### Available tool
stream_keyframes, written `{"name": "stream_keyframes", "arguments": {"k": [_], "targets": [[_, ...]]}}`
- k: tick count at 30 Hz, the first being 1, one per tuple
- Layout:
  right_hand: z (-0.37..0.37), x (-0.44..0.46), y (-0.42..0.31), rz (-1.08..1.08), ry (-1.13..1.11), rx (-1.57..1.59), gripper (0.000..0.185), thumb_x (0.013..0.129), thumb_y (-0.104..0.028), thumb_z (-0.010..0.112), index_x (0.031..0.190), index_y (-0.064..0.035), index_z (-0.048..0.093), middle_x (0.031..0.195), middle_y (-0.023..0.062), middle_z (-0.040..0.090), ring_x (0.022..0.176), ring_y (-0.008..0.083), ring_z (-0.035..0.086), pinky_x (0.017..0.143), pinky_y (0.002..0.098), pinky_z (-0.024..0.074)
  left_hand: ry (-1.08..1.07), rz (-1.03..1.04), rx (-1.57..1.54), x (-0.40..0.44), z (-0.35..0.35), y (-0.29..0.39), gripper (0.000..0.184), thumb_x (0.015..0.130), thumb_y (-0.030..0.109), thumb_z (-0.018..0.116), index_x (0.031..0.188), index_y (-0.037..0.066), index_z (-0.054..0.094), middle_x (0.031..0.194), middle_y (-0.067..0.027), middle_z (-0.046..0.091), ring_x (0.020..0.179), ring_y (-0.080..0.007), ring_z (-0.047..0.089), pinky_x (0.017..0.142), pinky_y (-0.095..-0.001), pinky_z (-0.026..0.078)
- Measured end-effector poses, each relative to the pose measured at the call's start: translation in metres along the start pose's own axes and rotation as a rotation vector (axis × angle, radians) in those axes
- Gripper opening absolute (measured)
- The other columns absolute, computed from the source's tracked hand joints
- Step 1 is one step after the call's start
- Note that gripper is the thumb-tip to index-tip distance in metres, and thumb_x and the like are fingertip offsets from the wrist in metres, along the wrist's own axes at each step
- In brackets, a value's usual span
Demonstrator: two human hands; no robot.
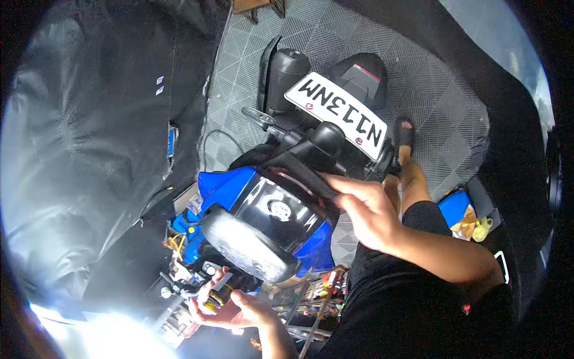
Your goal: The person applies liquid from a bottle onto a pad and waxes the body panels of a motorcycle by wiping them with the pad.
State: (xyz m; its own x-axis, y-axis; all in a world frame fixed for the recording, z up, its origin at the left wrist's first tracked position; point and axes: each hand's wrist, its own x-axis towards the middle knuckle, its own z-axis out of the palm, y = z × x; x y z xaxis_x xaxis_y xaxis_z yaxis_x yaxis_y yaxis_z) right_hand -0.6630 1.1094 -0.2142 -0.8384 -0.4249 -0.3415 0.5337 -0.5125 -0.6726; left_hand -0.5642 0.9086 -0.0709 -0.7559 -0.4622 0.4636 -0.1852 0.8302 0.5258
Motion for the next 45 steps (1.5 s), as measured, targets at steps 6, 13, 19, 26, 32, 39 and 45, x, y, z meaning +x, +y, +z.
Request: {"name": "stream_keyframes", "arguments": {"k": [6,13,19,26,32,39,45], "targets": [[-0.003,0.06,0.009,-0.116,-0.127,-0.108,0.04,0.107,0.002,0.042,0.143,0.0086,0.06,0.134,0.0169,0.074,0.123,0.0176,0.067,0.107,0.0295,0.0484,0.046,0.157,-0.049,0.003,0.009,-0.01,0.081,0.098,0.034,0.08,0.153,0.002,0.031,0.126,-0.0208,0.06,0.109,-0.0346,0.069,0.101,-0.0524,0.059],[-0.021,0.046,0.01,0.305,-0.205,-0.013,0.052,0.099,0.009,0.041,0.145,0.0026,0.063,0.121,0.0175,0.078,0.109,0.0162,0.072,0.105,0.0316,0.0516,0.116,-0.016,0.188,0.037,0.049,0.031,0.09,0.1,0.038,0.077,0.158,0.001,0.02,0.129,-0.0192,0.057,0.112,-0.035,0.067,0.1,-0.0527,0.059],[-0.049,0.07,-0.047,0.179,-0.368,-0.082,0.044,0.099,0.012,0.057,0.141,-0.0006,0.064,0.149,0.0279,0.06,0.142,0.0413,0.056,0.118,0.045,0.0488,0.091,-0.033,0.287,0.07,0.109,0.045,0.083,0.103,0.033,0.072,0.159,0.0,0.021,0.139,-0.0215,0.051,0.118,-0.0383,0.066,0.106,-0.0572,0.056],[-0.034,0.083,-0.028,0.295,-0.454,-0.158,0.045,0.095,0.009,0.061,0.139,0.0019,0.064,0.155,0.0251,0.055,0.138,0.0395,0.06,0.114,0.0446,0.0527,0.044,-0.095,0.395,0.081,0.105,0.049,0.06,0.108,0.034,0.064,0.146,-0.008,0.045,0.137,-0.024,0.055,0.126,-0.0391,0.063,0.11,-0.058,0.053],[-0.047,0.079,-0.086,0.131,-0.641,-0.09,0.043,0.098,-0.002,0.068,0.14,-0.0057,0.067,0.156,0.0179,0.057,0.145,0.0348,0.054,0.117,0.0451,0.053,0.149,-0.185,0.456,0.088,0.11,0.045,0.063,0.108,0.037,0.064,0.146,-0.01,0.046,0.139,-0.0279,0.057,0.131,-0.0392,0.061,0.114,-0.0584,0.05],[-0.028,0.105,-0.08,-0.085,-0.842,-0.255,0.062,0.095,-0.015,0.064,0.153,0.0027,0.053,0.167,0.0177,0.044,0.155,0.0352,0.041,0.124,0.0444,0.0428,0.165,-0.207,0.406,0.093,0.109,0.051,0.072,0.104,0.035,0.071,0.156,0.003,0.033,0.136,-0.0232,0.055,0.125,-0.0388,0.063,0.11,-0.0575,0.054],[0.029,0.165,-0.109,-0.218,-0.898,-0.768,0.049,0.097,-0.013,0.06,0.14,0.0123,0.06,0.151,0.0288,0.055,0.138,0.0344,0.061,0.111,0.039,0.0565,0.274,-0.318,0.443,0.082,0.104,0.076,0.083,0.098,0.041,0.078,0.157,0.007,0.031,0.133,-0.0221,0.055,0.12,-0.0383,0.064,0.107,-0.0555,0.055]]}}
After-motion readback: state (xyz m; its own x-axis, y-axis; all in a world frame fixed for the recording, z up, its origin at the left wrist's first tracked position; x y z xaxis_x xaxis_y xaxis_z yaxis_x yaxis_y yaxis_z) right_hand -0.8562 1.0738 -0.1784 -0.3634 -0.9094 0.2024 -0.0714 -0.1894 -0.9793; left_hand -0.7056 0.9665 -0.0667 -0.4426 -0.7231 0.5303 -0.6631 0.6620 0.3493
